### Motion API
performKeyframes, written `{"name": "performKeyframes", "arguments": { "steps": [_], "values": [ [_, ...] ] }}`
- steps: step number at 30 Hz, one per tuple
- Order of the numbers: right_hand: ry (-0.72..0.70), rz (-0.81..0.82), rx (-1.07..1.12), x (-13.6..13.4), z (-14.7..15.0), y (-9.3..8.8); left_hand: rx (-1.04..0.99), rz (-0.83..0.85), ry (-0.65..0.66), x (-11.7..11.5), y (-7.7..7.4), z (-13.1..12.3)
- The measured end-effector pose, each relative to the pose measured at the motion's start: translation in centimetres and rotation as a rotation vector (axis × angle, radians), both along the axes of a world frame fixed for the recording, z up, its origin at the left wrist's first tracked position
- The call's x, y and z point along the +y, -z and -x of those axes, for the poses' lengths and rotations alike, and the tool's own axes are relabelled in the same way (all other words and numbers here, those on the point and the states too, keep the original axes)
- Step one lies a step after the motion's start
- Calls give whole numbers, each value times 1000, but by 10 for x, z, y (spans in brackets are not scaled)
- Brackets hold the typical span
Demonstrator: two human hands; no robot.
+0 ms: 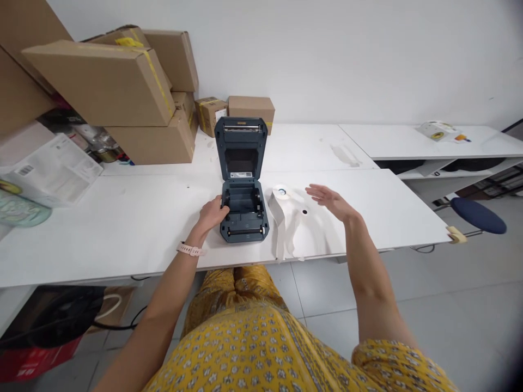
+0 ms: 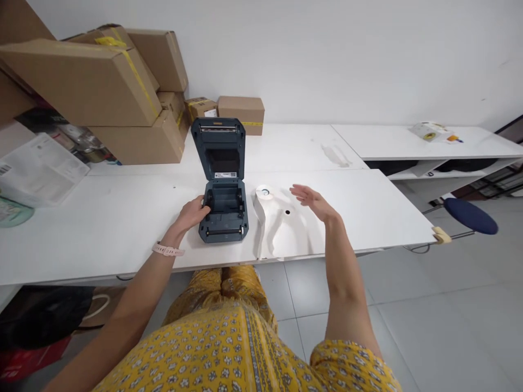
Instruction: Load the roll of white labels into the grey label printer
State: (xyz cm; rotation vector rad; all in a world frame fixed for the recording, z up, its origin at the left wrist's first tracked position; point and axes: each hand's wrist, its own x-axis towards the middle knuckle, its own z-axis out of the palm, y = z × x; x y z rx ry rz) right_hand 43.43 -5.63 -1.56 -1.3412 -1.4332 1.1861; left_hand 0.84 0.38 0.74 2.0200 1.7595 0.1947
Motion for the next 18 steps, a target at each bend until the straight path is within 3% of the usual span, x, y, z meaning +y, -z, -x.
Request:
{"name": "performKeyframes", "arguments": {
  "steps": [2,6,8,10,13,16,18],
  "values": [
    [1,57,-19,-22,6,12,-11,2,3,0,0,0],
    [74,74,-16,-44,47,41,-14,3,4,0,0,0],
    [127,46,56,-47,64,41,-15,-1,-1,-1,-1,-1],
    [76,9,142,-45,76,24,-27,-2,-4,-2,-1,-1],
    [-164,-85,127,-34,98,-28,-54,-4,-10,-3,-1,-2],
    [-449,-224,-130,-2,140,-75,-75,-4,-23,-5,-1,-1],
    [-541,-350,-403,27,175,-86,-88,-5,-27,-6,0,0]
  ]
}}
